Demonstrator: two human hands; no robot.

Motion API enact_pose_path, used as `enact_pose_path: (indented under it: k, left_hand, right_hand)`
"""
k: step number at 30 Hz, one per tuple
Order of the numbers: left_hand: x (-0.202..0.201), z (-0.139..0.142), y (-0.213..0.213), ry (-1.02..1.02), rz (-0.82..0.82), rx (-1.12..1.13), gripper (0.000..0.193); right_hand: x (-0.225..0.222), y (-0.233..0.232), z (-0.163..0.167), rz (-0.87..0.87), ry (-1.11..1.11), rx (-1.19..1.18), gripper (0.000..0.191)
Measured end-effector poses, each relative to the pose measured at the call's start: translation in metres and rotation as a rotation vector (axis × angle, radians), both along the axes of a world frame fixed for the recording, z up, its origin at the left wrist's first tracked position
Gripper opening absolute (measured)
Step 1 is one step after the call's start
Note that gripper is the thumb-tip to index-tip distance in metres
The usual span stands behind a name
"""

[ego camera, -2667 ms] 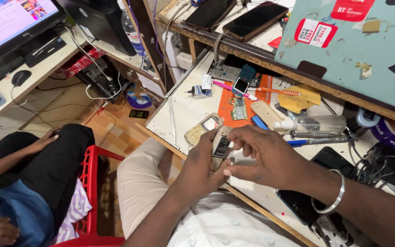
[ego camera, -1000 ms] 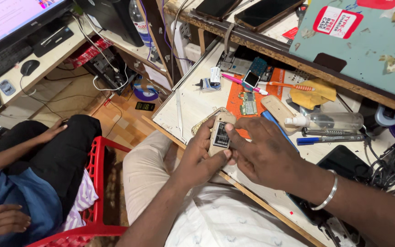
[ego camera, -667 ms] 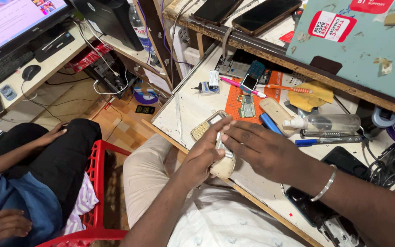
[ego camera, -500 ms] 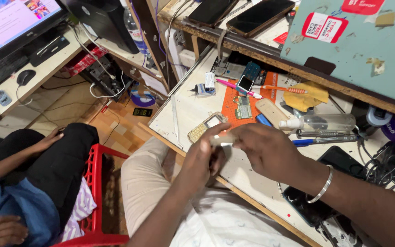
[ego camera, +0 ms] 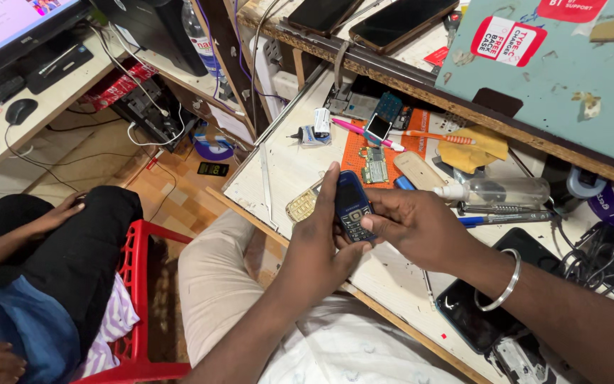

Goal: The person uses a blue electric screwdriver to remove screws from a beige mobile phone back cover. They remove the back cover, take out the battery, and then insert a new battery into a blue mobile phone. The person reassembles the beige phone and places the new battery into it.

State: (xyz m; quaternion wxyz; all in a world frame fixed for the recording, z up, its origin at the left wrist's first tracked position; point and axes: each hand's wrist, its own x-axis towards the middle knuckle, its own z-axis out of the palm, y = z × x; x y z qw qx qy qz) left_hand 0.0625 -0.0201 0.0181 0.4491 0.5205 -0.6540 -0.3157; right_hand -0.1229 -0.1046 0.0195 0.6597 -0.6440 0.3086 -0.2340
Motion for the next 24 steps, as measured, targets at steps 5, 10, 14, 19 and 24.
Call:
enact_pose_path:
  k: [5,10,14,19,24]
  left_hand:
    - [-0.003,0.007,-0.001,0.050,0.017,0.078,0.104]
    - [-0.007,0.003,0.001,0.045,0.043,0.016,0.101]
    - [-0.007,0.000,0.003,0.029,0.023,-0.017,0.098]
    - [0.000,0.006,0.009,0.017,0.041,-0.047,0.102]
    - [0.009,0.015,0.012,0.005,0.025,0.105,0.103]
  right_hand:
    - [0.003,-0.003,0.001,-0.009,0.027,0.049,0.040]
    - [0.005,-0.002,-0.009,-0.074,0.052,0.041,0.024]
    - [0.001,-0.004,-0.024,-0.118,0.080,0.015,0.018]
    - [0.003,-0.010,-0.035,-0.129,0.126,-0.020,0.018]
    - [0.013,-0.016,-0.039,-0.146,0.177,0.045,0.026]
